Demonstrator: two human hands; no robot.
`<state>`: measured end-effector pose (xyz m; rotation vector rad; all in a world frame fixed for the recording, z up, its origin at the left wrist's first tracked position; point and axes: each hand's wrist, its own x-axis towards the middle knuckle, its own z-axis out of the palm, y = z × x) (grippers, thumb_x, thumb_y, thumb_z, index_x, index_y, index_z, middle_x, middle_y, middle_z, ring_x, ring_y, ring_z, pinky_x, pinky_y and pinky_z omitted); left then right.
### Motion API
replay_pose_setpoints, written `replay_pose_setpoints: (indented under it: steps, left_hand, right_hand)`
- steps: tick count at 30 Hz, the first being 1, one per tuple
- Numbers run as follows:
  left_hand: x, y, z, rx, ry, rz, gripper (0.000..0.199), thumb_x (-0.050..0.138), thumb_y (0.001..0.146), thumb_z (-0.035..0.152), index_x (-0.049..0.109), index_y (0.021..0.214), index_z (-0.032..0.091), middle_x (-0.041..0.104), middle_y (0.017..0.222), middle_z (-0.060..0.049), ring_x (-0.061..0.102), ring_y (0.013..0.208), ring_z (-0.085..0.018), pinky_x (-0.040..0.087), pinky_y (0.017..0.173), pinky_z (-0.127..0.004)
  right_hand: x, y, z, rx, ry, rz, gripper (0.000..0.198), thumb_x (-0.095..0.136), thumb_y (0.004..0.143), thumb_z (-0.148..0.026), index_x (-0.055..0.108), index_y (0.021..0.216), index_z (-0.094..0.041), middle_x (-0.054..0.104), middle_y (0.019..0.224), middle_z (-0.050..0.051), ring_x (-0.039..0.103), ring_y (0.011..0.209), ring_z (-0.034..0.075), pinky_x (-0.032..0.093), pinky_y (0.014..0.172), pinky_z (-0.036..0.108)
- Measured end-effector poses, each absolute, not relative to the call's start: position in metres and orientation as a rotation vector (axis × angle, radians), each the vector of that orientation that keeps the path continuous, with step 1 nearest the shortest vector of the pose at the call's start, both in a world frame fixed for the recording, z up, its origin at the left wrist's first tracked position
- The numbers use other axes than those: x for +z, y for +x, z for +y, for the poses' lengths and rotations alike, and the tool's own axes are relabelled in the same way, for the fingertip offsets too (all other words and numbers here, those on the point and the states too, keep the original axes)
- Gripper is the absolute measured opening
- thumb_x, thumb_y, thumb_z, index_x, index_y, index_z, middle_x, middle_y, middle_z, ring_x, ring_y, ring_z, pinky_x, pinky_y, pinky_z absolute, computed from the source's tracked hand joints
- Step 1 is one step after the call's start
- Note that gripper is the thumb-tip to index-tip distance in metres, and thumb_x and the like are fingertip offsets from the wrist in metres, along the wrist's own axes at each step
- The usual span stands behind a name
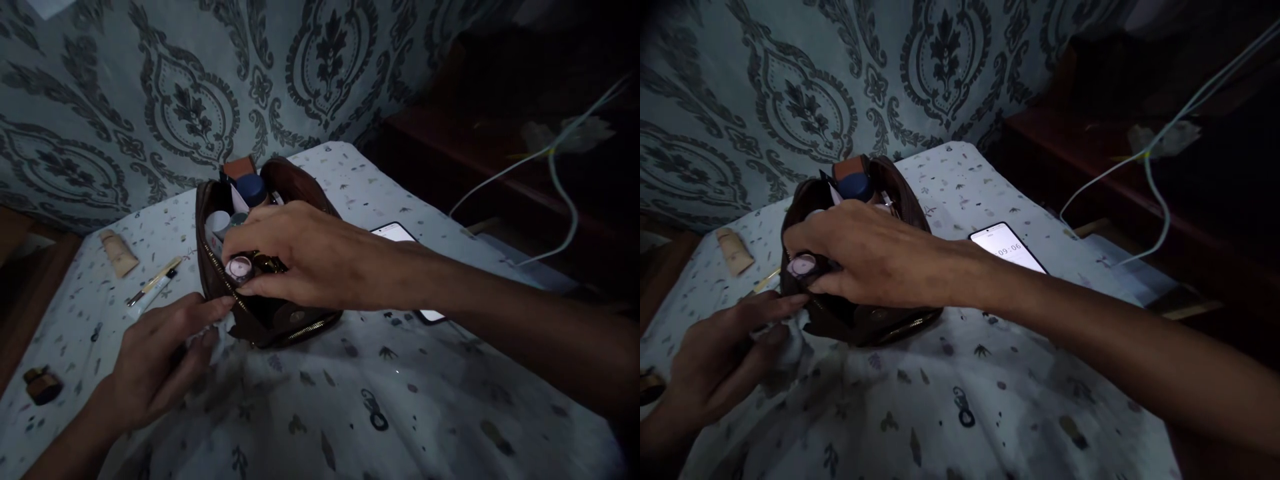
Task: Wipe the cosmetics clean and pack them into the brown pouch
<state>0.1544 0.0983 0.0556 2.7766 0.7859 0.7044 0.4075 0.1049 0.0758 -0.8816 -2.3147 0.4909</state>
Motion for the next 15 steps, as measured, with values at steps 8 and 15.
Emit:
replay_pose_setpoints:
  steps: [8,15]
  left_hand:
    - [0.047,0.158,0.096,0.833,2.722,0.706,0.033,0.053,0.092,0.011,0.061,0.121,0.021,0.062,0.076,0.001,0.051,0.053,-0.007,0.041,0.049,-0.018]
    - [0.041,0.155,0.100,0.869,2.698,0.609,0.042,0.050,0.091,0.009,0.056,0.130,0.022,0.061,0.073,0.001,0.048,0.047,-0.008,0.038,0.042,-0.020]
  right_hand:
    - [0.069,0.400,0.111,0.524,-0.873,-2.417,0.013,0.062,0.086,-0.008,0.058,0.078,-0.018,0.057,0.075,-0.001,0.052,0.078,0.015,0.038,0.072,0.029]
    - [0.085,0.419,0.080,0.483,-0.978,-2.356,0.007,0.062,0.091,-0.019,0.066,0.094,-0.023,0.063,0.090,0.003,0.056,0.089,0.018,0.046,0.073,0.030]
